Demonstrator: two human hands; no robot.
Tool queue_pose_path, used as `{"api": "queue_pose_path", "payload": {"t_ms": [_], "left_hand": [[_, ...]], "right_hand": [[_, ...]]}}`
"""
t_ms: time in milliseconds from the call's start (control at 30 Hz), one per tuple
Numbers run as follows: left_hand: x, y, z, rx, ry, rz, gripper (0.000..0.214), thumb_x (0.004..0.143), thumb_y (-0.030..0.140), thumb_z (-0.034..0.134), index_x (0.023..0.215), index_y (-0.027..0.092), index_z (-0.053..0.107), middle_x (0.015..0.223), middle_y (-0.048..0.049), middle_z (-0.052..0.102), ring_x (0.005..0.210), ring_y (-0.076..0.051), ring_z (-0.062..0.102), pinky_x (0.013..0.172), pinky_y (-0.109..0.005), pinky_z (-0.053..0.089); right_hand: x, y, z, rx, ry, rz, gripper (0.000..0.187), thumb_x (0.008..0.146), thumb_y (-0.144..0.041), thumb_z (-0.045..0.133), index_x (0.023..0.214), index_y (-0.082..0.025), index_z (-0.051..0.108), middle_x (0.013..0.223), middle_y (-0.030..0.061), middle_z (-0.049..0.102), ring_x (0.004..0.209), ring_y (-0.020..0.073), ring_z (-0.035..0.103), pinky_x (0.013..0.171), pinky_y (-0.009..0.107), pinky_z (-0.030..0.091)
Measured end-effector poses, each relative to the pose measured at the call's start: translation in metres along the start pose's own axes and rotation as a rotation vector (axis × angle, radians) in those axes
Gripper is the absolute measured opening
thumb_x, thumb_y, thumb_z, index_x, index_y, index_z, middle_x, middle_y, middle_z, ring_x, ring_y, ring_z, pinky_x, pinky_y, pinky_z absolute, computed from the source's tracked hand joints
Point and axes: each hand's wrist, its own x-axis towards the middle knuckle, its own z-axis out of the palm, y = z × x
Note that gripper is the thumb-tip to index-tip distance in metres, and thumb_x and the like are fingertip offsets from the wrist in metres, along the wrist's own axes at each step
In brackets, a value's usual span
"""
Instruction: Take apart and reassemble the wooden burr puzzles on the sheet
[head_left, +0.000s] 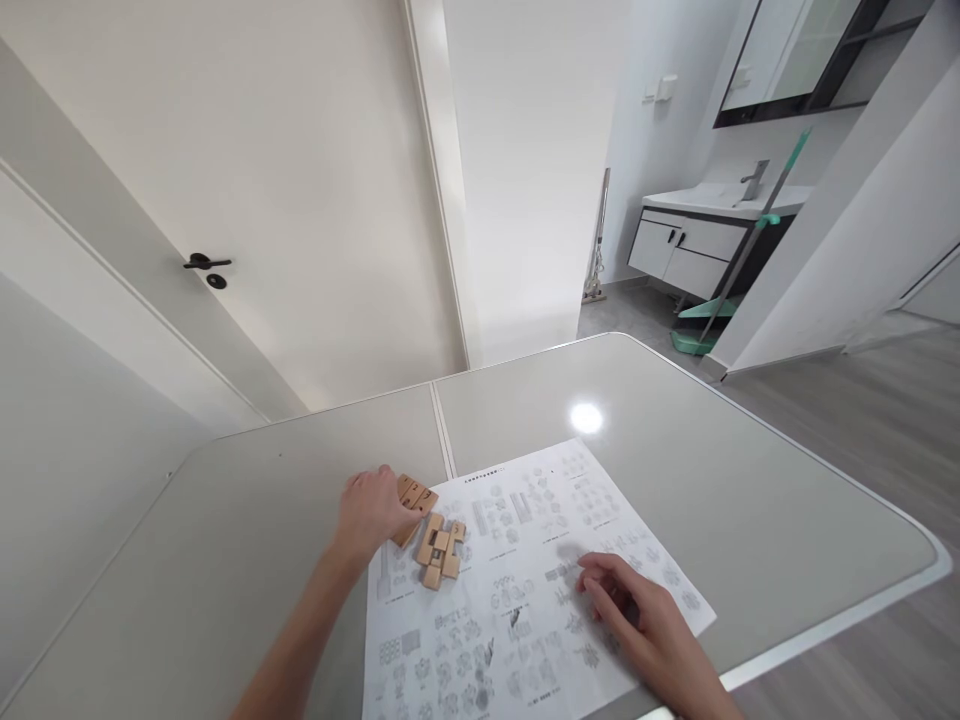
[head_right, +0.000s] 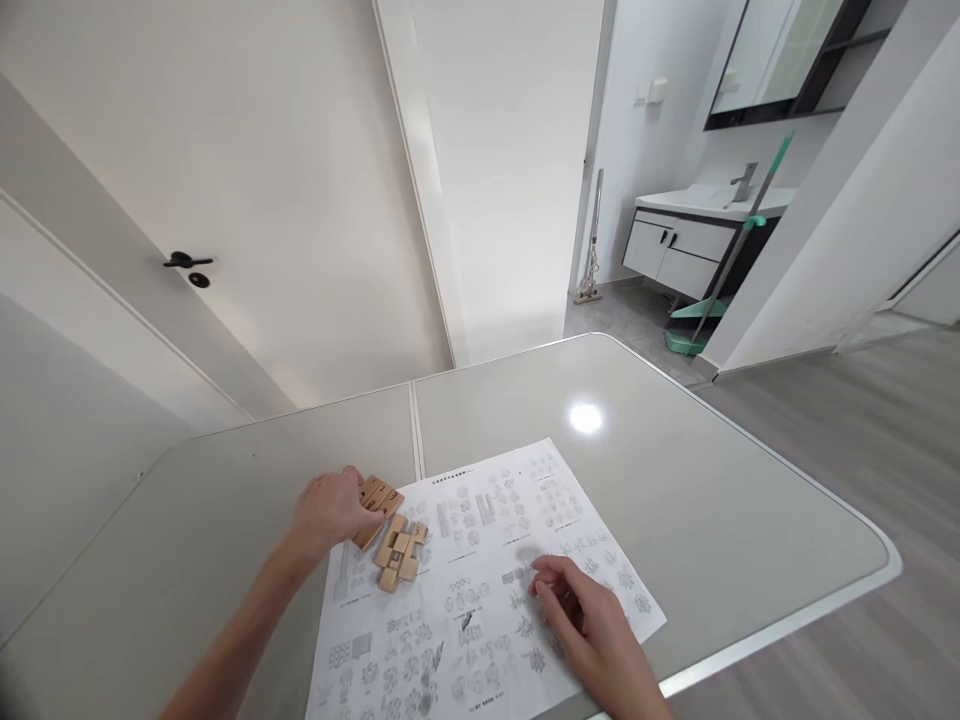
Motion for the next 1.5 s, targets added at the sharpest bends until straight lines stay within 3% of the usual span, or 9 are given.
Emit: {"api": "queue_pose_path", "payload": {"t_ms": [167,467,667,833,1000,1100,1233,1367,1500], "left_hand": [[0.001,-0.003,0.002,-0.029,-0.002,-0.020,0.042,0.063,0.050,0.072,0.092,0.020,0.064,0.093,-0.0120,0.075,0.094,-0.032,0.070,0.082,-0.037,0.051],[0.003,-0.001,-0.006,-0.040,0.004,0.003,0.041,0.064,0.044,0.071,0.096,0.019,0.065,0.094,-0.0130,0.075,0.096,-0.033,0.070,0.080,-0.037,0.050],[0.007,0.008,-0.014,-0.032,-0.007,0.020,0.041,0.064,0.042,0.070,0.097,0.017,0.065,0.094,-0.0135,0.075,0.092,-0.032,0.070,0.075,-0.035,0.049],[0.008,0.032,-0.037,-0.037,0.012,0.048,0.041,0.065,0.040,0.070,0.099,0.018,0.065,0.092,-0.0109,0.074,0.091,-0.031,0.070,0.078,-0.035,0.048],[-0.012,0.078,-0.055,-0.094,0.035,0.150,0.036,0.065,0.037,0.072,0.094,0.018,0.064,0.091,-0.0114,0.072,0.094,-0.032,0.067,0.073,-0.036,0.050],[-0.036,0.107,-0.048,-0.163,-0.013,0.290,0.034,0.065,0.039,0.074,0.091,0.019,0.065,0.087,-0.0111,0.070,0.095,-0.033,0.066,0.073,-0.038,0.052],[-0.069,0.137,-0.018,-0.160,-0.002,0.423,0.030,0.065,0.042,0.075,0.084,0.022,0.065,0.076,-0.0086,0.067,0.090,-0.033,0.066,0.087,-0.045,0.054],[-0.086,0.149,0.011,-0.115,0.060,0.464,0.027,0.067,0.039,0.075,0.086,0.021,0.065,0.075,-0.0086,0.067,0.087,-0.034,0.067,0.101,-0.053,0.048],[-0.091,0.147,0.021,-0.045,0.051,0.433,0.026,0.069,0.034,0.075,0.090,0.020,0.067,0.081,-0.0116,0.070,0.091,-0.036,0.066,0.104,-0.055,0.044]], "right_hand": [[-0.001,-0.001,0.001,-0.004,0.010,0.002,0.039,0.098,-0.056,0.053,0.114,-0.022,0.066,0.090,0.0064,0.074,0.068,0.0193,0.065,0.061,0.028,0.052],[-0.003,-0.013,0.011,0.017,0.143,0.015,0.049,0.096,-0.067,0.047,0.108,-0.023,0.066,0.080,0.0047,0.071,0.065,0.0197,0.062,0.058,0.030,0.048],[-0.002,-0.011,0.005,0.006,0.065,0.023,0.044,0.098,-0.061,0.049,0.111,-0.023,0.066,0.083,0.0046,0.071,0.067,0.0195,0.062,0.059,0.029,0.049],[-0.001,-0.008,0.000,-0.017,0.018,0.015,0.043,0.099,-0.060,0.049,0.113,-0.023,0.066,0.084,0.0049,0.072,0.067,0.0192,0.064,0.059,0.028,0.050],[0.000,-0.006,0.000,-0.022,0.012,-0.002,0.043,0.099,-0.059,0.050,0.113,-0.022,0.066,0.082,0.0049,0.071,0.067,0.0193,0.063,0.060,0.028,0.051],[0.001,-0.006,0.000,-0.029,0.002,-0.006,0.043,0.100,-0.058,0.049,0.113,-0.022,0.066,0.083,0.0047,0.071,0.066,0.0191,0.063,0.061,0.028,0.051],[0.001,-0.006,-0.001,-0.045,-0.021,-0.014,0.044,0.101,-0.059,0.046,0.114,-0.022,0.065,0.083,0.0047,0.071,0.066,0.0191,0.062,0.060,0.028,0.050],[0.001,-0.004,-0.001,-0.064,-0.023,-0.006,0.043,0.102,-0.058,0.045,0.116,-0.022,0.064,0.082,0.0036,0.070,0.065,0.0183,0.061,0.060,0.027,0.049],[0.000,-0.004,-0.001,-0.060,-0.032,0.004,0.042,0.102,-0.057,0.045,0.117,-0.022,0.063,0.084,0.0044,0.070,0.067,0.0189,0.062,0.063,0.028,0.050]]}}
